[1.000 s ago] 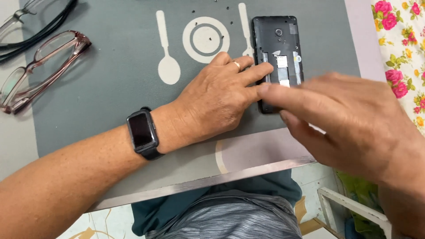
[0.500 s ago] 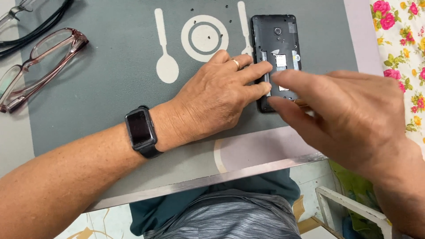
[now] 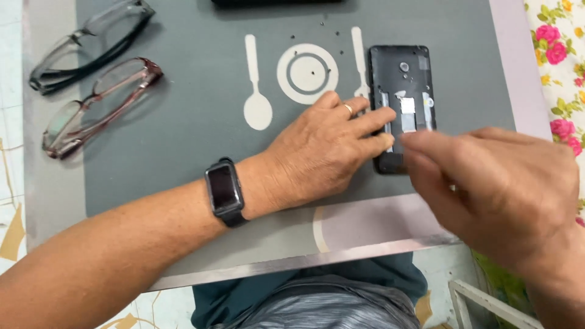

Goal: The person uses a screwdriver to remove screws from the back of a disassembled smartphone. They then use their fingers to peel off a piece of tape or adhesive from the phone's internal components.

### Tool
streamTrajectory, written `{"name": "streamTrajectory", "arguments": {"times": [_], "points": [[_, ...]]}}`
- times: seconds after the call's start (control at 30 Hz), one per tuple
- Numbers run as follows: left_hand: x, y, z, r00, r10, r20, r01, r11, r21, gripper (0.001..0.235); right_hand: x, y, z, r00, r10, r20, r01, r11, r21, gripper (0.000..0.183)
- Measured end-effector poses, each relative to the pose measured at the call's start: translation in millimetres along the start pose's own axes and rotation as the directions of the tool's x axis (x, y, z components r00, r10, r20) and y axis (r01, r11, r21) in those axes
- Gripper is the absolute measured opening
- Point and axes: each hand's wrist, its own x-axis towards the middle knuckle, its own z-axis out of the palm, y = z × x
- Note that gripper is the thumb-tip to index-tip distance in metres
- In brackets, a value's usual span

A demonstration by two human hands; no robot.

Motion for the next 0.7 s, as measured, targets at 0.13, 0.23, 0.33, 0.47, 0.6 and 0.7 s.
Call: {"name": "streamTrajectory", "arguments": {"times": [0.13,0.23,0.33,0.47,0.6,0.7], "points": [[-0.7,0.6,0.5,1.0,-0.005,-0.019,0.003,0.997,-0.074,0.033,4.9,-5.6,-2.5,0.994,-0.013,0.104,0.024,0.995,-0.101,0.032],[1.2,2.3,-2.9,1.0,-0.003,-0.021,0.001,0.997,-0.074,0.031,8.7,-7.9,-0.9,0.998,-0.051,0.031,0.051,0.998,0.022,0.023],[2.2,3.1,-6.1,1.0,0.002,0.005,-0.002,0.999,-0.054,0.025,11.9,-8.9,-3.6,0.997,-0.076,0.019,0.071,0.98,0.184,0.021],[1.6,4.2,-5.0,1.0,-0.005,0.005,0.006,0.998,-0.06,0.022,9.6,-5.9,-9.1,0.979,-0.11,0.17,0.046,0.938,0.343,0.047],[1.6,4.0,-6.0,1.0,-0.007,0.02,0.008,0.999,-0.048,0.028,13.1,-3.9,-7.8,0.987,-0.14,0.079,0.109,0.944,0.312,0.032],[2.4,4.6,-8.8,0.999,-0.009,0.033,0.011,0.999,-0.052,0.028,17.5,-4.0,-8.3,0.988,-0.157,-0.005,0.157,0.984,0.091,0.02]]}}
